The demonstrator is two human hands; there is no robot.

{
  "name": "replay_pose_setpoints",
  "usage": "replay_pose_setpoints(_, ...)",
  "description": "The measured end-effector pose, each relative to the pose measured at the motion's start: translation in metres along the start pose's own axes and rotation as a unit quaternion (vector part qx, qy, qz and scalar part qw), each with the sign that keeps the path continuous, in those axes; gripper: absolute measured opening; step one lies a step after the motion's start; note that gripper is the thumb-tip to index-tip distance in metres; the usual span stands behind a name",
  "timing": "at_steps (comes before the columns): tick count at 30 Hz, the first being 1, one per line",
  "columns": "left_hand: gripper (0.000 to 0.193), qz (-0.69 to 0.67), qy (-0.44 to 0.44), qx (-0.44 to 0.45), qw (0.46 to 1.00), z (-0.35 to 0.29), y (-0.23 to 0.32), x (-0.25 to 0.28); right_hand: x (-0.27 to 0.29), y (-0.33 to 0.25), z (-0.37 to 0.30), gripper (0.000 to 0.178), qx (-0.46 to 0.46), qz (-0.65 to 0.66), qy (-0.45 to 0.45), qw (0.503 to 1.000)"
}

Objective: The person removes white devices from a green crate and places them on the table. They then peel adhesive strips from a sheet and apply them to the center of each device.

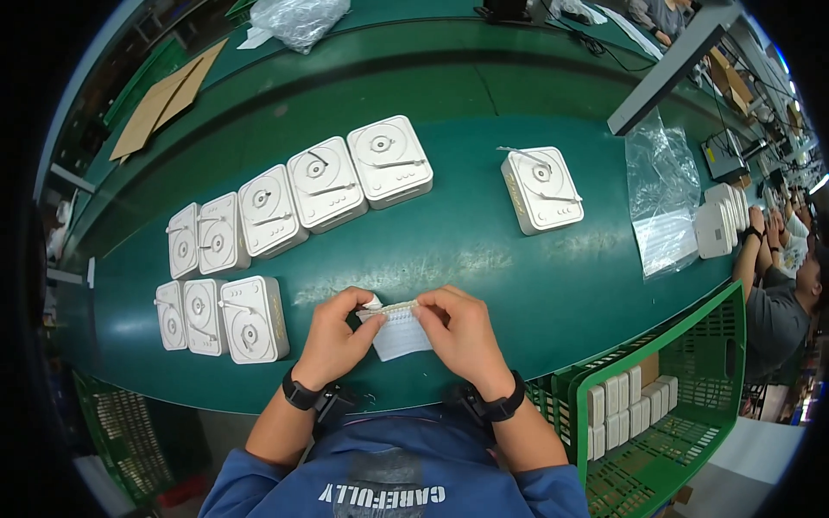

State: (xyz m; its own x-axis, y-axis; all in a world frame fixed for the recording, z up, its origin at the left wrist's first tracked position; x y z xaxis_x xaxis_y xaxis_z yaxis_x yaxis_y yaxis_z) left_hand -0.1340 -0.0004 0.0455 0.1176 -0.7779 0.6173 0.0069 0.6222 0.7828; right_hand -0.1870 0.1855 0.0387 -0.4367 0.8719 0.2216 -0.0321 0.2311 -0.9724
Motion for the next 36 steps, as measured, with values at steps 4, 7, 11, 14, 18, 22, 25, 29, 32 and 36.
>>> replay_pose_setpoints(4, 0.028, -0.060, 0.023, -0.025, 0.998, -0.014, 0.009, 0.028, -0.020, 0.009, -0.019, 0.010, -0.106, 0.220, -0.027, 0.969)
replay_pose_setpoints(7, 0.028, -0.006, 0.029, -0.108, 0.994, -0.026, 0.020, 0.041, -0.034, 0.003, -0.031, 0.010, -0.139, 0.253, -0.057, 0.956)
replay_pose_setpoints(11, 0.026, -0.011, -0.015, -0.086, 0.996, -0.042, 0.017, 0.038, -0.049, -0.005, -0.045, 0.012, -0.133, 0.258, -0.076, 0.954)
replay_pose_setpoints(14, 0.023, -0.079, -0.029, -0.070, 0.994, -0.051, 0.009, 0.037, -0.053, -0.015, -0.051, 0.014, -0.120, 0.232, -0.069, 0.963)
replay_pose_setpoints(18, 0.021, -0.059, -0.009, -0.090, 0.994, -0.057, 0.006, 0.039, -0.055, -0.019, -0.058, 0.014, -0.088, 0.161, -0.052, 0.982)
replay_pose_setpoints(22, 0.020, -0.118, -0.034, -0.085, 0.989, -0.057, 0.007, 0.042, -0.054, -0.018, -0.057, 0.013, -0.076, 0.163, -0.022, 0.984)
replay_pose_setpoints(25, 0.020, -0.120, -0.043, -0.089, 0.988, -0.060, 0.008, 0.044, -0.057, -0.014, -0.053, 0.013, -0.087, 0.197, -0.026, 0.976)
replay_pose_setpoints(29, 0.019, -0.147, -0.055, -0.129, 0.979, -0.062, 0.018, 0.050, -0.045, 0.006, -0.043, 0.014, -0.153, 0.264, 0.059, 0.950)
replay_pose_setpoints(32, 0.017, -0.173, -0.050, -0.136, 0.974, -0.064, 0.019, 0.056, -0.030, 0.025, -0.035, 0.014, -0.163, 0.273, 0.131, 0.939)
replay_pose_setpoints(36, 0.011, -0.245, -0.053, -0.053, 0.967, -0.060, 0.005, 0.057, -0.003, 0.027, -0.026, 0.012, -0.102, 0.217, 0.167, 0.956)
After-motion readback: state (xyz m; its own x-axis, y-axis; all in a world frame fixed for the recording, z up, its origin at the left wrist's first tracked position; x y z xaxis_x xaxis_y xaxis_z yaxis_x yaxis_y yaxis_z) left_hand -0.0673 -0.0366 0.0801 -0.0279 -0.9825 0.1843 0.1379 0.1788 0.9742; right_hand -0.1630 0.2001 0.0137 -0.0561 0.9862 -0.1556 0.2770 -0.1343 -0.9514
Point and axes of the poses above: each hand's wrist, its own z-axis towards the middle knuckle, its own x-axis out of the back of the hand, y = z × x, the point moved 6 cm from there along z, towards the middle knuckle, and after that the axes turned 9 degrees about z, right-handed, at the moved point
